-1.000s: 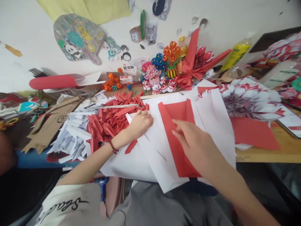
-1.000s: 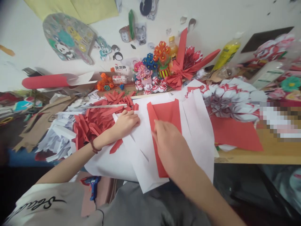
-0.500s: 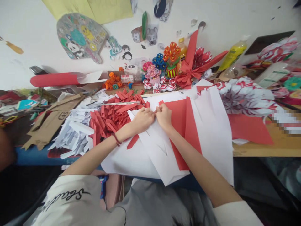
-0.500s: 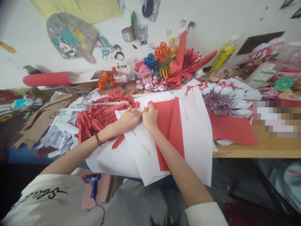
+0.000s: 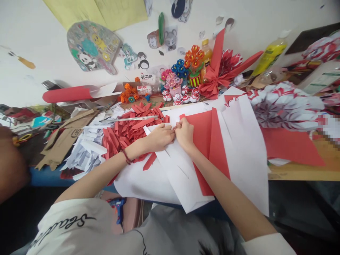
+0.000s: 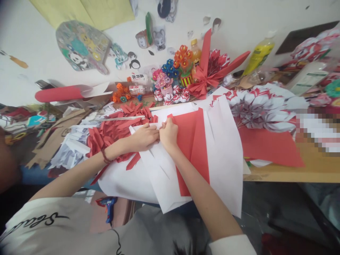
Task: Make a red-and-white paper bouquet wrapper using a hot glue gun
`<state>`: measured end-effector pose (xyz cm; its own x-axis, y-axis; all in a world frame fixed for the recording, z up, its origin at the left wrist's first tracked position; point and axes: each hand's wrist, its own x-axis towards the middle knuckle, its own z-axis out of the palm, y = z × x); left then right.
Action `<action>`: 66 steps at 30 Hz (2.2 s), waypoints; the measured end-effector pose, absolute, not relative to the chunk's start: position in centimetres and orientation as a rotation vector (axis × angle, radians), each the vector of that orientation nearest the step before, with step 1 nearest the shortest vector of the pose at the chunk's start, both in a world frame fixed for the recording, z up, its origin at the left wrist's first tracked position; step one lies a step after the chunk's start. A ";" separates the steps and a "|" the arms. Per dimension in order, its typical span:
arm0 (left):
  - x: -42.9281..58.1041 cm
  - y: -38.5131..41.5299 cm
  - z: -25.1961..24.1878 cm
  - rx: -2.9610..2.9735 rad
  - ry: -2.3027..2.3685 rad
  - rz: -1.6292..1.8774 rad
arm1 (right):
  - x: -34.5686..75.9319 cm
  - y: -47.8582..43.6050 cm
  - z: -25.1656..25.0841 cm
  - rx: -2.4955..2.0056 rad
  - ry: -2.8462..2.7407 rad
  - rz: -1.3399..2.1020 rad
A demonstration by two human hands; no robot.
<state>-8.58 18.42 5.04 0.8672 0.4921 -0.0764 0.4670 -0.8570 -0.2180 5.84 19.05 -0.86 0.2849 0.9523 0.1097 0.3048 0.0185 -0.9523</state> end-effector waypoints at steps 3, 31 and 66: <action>-9.8 18.4 6.2 -2.855 -0.890 0.055 | 5.7 19.0 -1.0 -1.430 -1.182 0.852; -8.8 17.3 5.2 -2.845 -1.178 -0.066 | 6.2 18.8 -1.5 -1.187 -1.017 0.996; -12.9 10.5 9.2 -2.916 -1.474 -0.452 | 5.9 18.8 -1.3 -1.260 -1.073 0.933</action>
